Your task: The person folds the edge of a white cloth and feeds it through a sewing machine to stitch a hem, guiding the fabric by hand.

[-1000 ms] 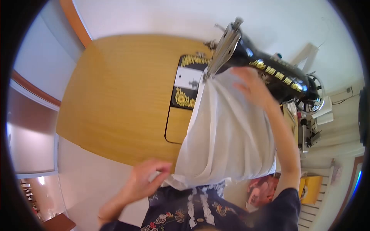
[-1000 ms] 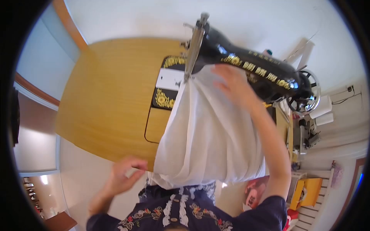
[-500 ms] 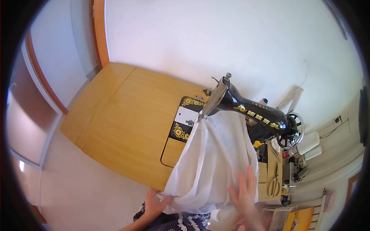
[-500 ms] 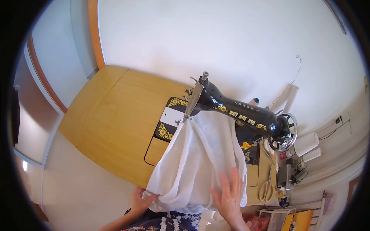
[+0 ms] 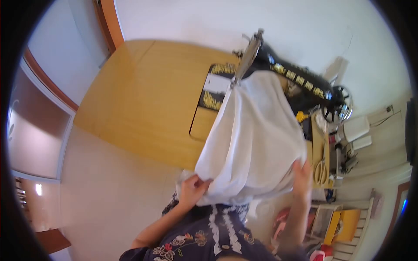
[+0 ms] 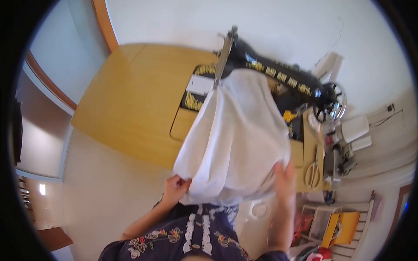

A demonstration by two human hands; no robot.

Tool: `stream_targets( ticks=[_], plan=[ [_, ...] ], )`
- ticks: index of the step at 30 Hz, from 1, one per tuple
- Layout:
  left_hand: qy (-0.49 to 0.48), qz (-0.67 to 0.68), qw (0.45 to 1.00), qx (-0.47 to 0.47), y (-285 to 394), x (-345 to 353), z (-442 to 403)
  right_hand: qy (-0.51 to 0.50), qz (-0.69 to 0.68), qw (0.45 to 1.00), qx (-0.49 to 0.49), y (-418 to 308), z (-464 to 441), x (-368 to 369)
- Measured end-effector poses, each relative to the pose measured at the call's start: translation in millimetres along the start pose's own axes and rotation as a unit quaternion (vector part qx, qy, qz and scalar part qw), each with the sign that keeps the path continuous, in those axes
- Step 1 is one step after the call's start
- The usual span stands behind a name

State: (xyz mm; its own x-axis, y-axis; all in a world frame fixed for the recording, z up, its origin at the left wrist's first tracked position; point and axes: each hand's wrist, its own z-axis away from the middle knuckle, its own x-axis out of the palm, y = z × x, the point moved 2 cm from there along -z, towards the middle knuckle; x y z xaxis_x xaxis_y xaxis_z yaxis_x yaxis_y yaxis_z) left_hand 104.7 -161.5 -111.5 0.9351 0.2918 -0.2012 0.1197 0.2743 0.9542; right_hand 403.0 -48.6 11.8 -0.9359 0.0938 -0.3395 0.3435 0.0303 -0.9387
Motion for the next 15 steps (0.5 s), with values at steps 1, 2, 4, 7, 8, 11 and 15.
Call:
stream_targets(
  ticks=[1, 2, 4, 7, 8, 11, 15],
  plan=[
    [-0.007, -0.004, 1.000, 0.013, -4, -2, 2, -0.010, -0.071, 0.997, 0.037, -20, -8, -4],
    [0.004, -0.011, 0.996, 0.092, 7, -7, 8, 0.038, -0.149, 0.987, 0.037, -12, -22, -15],
    [-0.011, -0.021, 0.980, 0.199, 36, -18, 22, -0.001, -0.209, 0.977, 0.046, -55, -48, -30],
    [-0.089, 0.029, 0.964, 0.248, 62, -31, 39, 0.069, 0.113, 0.982, -0.132, -84, -77, -38],
    [-0.109, 0.091, 0.957, 0.252, 64, -30, 42, 0.101, 0.289, 0.931, -0.198, -91, -82, -34],
    [-0.117, 0.320, 0.931, 0.132, 49, -25, 46, 0.113, 0.533, 0.781, -0.306, -83, -90, -28],
    [-0.067, 0.600, 0.797, 0.007, 55, -33, 35, 0.026, 0.631, 0.743, -0.222, -59, -88, -32]
  ],
)
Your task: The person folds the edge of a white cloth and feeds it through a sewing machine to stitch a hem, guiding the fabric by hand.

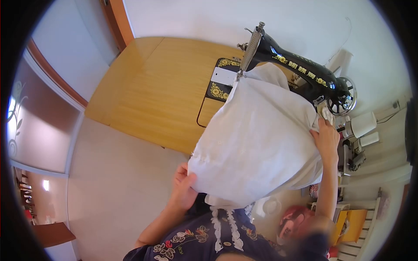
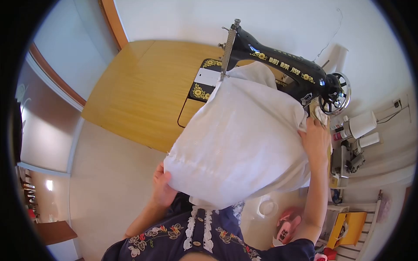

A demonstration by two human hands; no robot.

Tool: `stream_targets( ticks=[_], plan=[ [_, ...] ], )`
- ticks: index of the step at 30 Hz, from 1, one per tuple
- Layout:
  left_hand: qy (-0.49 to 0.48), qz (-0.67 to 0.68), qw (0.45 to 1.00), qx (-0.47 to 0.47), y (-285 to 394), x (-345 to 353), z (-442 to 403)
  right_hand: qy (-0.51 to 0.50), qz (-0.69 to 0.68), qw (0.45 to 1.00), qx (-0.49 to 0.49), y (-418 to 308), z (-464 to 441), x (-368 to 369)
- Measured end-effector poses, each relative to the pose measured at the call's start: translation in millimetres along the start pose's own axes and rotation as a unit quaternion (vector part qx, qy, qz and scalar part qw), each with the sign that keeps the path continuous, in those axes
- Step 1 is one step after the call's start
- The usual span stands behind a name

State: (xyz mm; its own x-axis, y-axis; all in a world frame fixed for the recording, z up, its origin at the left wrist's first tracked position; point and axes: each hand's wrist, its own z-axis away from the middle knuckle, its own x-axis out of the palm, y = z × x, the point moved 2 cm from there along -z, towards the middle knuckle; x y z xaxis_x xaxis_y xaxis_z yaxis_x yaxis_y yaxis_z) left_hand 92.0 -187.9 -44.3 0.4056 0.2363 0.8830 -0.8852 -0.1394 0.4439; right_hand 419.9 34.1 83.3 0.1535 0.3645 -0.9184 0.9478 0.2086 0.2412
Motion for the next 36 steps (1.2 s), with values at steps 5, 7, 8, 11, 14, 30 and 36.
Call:
stream_targets(
  ticks=[5, 7, 8, 11, 14, 30, 36],
  plan=[
    [0.116, -0.269, 0.954, 0.062, 31, -3, -9, 0.059, -0.061, 0.996, -0.021, -29, -10, -38],
    [0.129, -0.340, 0.929, 0.067, 39, 0, -12, 0.113, -0.125, 0.979, -0.114, -59, -24, -58],
    [0.141, -0.360, 0.920, 0.067, 39, 0, -13, 0.139, -0.157, 0.965, -0.159, -78, -31, -64],
    [0.176, -0.389, 0.902, 0.069, 37, -3, -14, 0.106, -0.344, 0.884, -0.299, -142, -52, -65],
    [0.209, -0.433, 0.871, 0.101, 33, -1, -17, 0.038, -0.429, 0.772, -0.467, -203, -70, -46],
    [0.077, -0.652, 0.676, 0.335, 32, 16, -18, -0.054, -0.599, 0.648, -0.467, -243, -94, 37],
    [0.062, -0.662, 0.665, 0.340, 36, 19, -19, -0.113, -0.560, 0.661, -0.485, -233, -95, 40]
  ],
)
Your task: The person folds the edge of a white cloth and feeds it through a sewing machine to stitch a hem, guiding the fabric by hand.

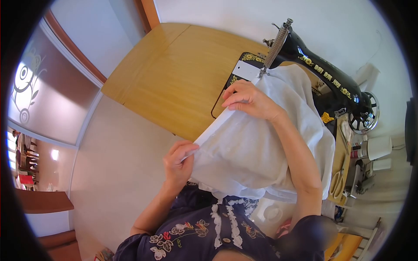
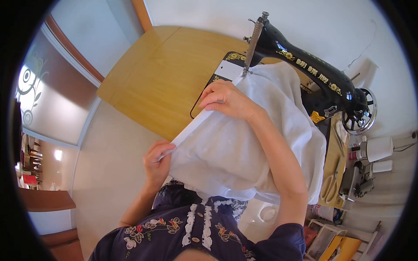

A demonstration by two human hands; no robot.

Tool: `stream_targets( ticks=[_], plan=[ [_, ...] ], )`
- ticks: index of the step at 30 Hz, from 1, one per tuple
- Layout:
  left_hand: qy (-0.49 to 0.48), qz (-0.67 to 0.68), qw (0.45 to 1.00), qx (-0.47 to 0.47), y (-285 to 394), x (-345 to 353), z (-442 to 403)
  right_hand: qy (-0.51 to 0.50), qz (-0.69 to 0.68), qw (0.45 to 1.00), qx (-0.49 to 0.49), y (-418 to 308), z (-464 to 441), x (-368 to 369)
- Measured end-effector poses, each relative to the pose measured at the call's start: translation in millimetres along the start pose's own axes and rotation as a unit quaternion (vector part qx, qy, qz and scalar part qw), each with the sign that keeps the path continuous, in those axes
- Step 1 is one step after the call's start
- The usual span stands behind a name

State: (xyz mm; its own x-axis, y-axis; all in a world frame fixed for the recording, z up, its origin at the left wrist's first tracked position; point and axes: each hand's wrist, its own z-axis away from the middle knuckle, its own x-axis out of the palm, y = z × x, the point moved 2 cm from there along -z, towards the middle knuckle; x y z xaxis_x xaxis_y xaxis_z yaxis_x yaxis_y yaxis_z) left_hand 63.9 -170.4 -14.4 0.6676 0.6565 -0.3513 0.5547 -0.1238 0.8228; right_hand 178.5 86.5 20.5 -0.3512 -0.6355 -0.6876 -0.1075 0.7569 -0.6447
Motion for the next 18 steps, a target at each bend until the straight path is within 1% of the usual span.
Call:
stream_targets(
  ticks=[6, 9, 12, 15, 18],
  plan=[
    [0.017, -0.005, 1.000, 0.005, 3, 1, -1, -0.015, 0.004, 1.000, 0.003, -3, 3, 3],
    [0.013, 0.024, 0.999, -0.047, -1, 0, 0, -0.017, 0.024, 1.000, 0.001, -4, 2, 6],
    [0.015, 0.014, 0.997, -0.069, 2, 0, -3, -0.013, 0.034, 0.999, -0.003, -3, 1, 8],
    [0.023, 0.008, 0.999, -0.049, 2, 1, -6, -0.008, 0.045, 0.999, -0.003, -1, 1, 10],
    [0.016, 0.020, 0.994, -0.102, 0, 0, -7, -0.005, 0.050, 0.999, -0.003, -1, 2, 11]
  ],
)
